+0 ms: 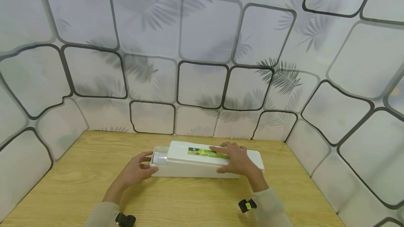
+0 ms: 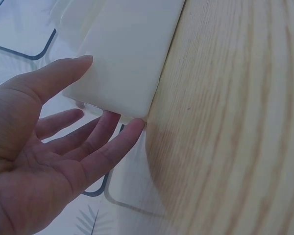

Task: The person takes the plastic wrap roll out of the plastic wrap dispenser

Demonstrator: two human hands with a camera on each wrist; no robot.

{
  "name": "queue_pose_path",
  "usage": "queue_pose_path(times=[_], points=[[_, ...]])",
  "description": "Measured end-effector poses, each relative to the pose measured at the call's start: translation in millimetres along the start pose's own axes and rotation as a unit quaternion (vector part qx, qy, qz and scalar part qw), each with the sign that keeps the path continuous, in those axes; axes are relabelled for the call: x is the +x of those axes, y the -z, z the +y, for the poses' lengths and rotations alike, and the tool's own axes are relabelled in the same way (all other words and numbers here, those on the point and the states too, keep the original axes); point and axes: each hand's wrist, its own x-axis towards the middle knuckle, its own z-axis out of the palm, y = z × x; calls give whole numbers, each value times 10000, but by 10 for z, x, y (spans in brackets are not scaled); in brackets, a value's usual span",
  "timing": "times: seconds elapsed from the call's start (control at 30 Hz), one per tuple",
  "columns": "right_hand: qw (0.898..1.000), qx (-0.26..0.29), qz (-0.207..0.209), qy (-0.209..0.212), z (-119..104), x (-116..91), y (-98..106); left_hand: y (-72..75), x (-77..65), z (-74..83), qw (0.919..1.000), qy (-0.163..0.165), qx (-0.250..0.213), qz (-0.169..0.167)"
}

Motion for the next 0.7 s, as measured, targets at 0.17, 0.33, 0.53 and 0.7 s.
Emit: queue_pose_path(times=[0.17,0.33,0.53,0.7], points=[[9999,-17,104,48,22,-30,10,6,5,-2,10000,-63,65,-7],[9999,22,126,39,27,-60,30,10,4,-6,10000,-70,44,-7],[9999,103,128,4,61,-110,53,-1,-2,-10,10000,20,44,17],[9997,172,194,-41,87,-137,71,-7,1,-14,10000,56,-49,27]])
